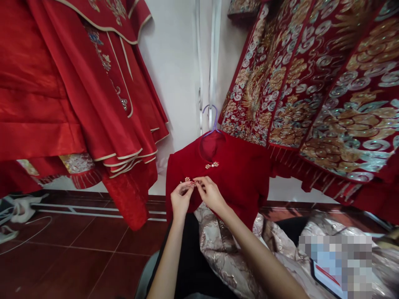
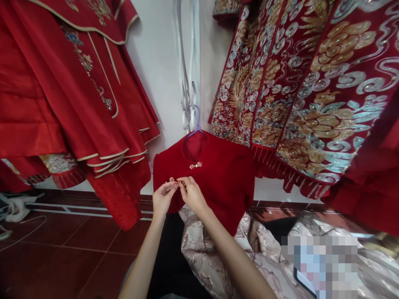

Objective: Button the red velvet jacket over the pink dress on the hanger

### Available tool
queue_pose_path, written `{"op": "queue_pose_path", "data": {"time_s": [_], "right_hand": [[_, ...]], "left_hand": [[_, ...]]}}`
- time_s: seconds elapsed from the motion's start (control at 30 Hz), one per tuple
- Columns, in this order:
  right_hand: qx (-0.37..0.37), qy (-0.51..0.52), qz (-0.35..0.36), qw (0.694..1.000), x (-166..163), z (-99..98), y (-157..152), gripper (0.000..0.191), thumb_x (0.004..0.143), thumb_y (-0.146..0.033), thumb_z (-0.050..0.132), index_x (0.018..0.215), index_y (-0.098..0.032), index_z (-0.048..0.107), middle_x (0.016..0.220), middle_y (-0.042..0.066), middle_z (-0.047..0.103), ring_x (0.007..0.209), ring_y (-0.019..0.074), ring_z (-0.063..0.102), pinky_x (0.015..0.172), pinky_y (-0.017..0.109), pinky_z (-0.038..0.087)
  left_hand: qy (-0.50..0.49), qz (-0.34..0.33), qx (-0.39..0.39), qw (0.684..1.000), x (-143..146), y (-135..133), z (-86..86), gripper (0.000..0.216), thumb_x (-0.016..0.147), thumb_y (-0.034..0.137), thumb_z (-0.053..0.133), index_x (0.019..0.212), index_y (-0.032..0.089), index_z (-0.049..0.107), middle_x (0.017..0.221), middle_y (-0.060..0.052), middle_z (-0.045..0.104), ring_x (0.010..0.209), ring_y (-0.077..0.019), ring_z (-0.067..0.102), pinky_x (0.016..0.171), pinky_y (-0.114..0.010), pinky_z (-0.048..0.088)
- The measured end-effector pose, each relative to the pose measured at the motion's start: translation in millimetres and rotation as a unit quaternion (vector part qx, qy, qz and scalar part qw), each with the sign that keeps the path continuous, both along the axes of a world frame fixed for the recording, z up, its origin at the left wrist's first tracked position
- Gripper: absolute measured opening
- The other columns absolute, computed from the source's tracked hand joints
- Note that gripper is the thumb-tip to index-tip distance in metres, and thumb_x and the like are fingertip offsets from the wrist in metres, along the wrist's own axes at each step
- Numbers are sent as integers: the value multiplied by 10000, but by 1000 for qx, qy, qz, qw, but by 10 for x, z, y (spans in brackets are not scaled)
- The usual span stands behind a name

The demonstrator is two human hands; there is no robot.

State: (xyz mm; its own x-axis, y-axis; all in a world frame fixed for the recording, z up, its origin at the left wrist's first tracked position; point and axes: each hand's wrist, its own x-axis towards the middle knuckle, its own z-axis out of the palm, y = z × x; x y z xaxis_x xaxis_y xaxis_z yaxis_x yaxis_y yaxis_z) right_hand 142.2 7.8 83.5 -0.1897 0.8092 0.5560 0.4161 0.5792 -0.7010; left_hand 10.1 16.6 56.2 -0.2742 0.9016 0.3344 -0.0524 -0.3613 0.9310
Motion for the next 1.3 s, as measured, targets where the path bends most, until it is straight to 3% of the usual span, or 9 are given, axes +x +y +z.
{"op": "queue_pose_path", "data": {"time_s": [0.5,0.93,1.1,1.2,1.3], "right_hand": [[-17,58,-37,997,-64,-22,-32,196,897,-271,485,999,-207,640,957,65,607,819,157,620,727,292,558],[14,18,-76,997,-141,-60,-22,205,913,-262,470,1025,-224,637,994,62,612,813,166,631,772,298,539],[10,9,-77,997,-125,-27,30,214,905,-260,477,1021,-221,653,980,64,630,808,166,642,747,295,548],[-11,7,-45,999,-62,34,60,226,887,-246,494,1041,-228,659,968,60,656,824,169,658,771,311,552],[-98,48,36,993,126,94,-10,355,868,-238,510,1217,-229,569,949,54,684,836,164,681,778,327,566]], "left_hand": [[50,28,26,998,13,-52,11,240,701,275,709,904,145,710,885,-83,731,789,-180,687,799,-328,544],[92,51,4,994,-39,-10,-19,216,718,240,670,907,148,720,884,-84,737,784,-187,694,798,-330,543],[82,29,15,996,-34,36,-4,182,718,237,665,876,156,708,882,-74,730,780,-178,685,804,-326,533],[111,1,36,993,-59,37,17,148,746,249,646,867,169,680,893,-70,712,815,-175,671,813,-321,523],[145,9,63,987,-146,41,-10,213,764,250,635,967,187,646,973,-77,684,907,-173,649,877,-334,495]]}}
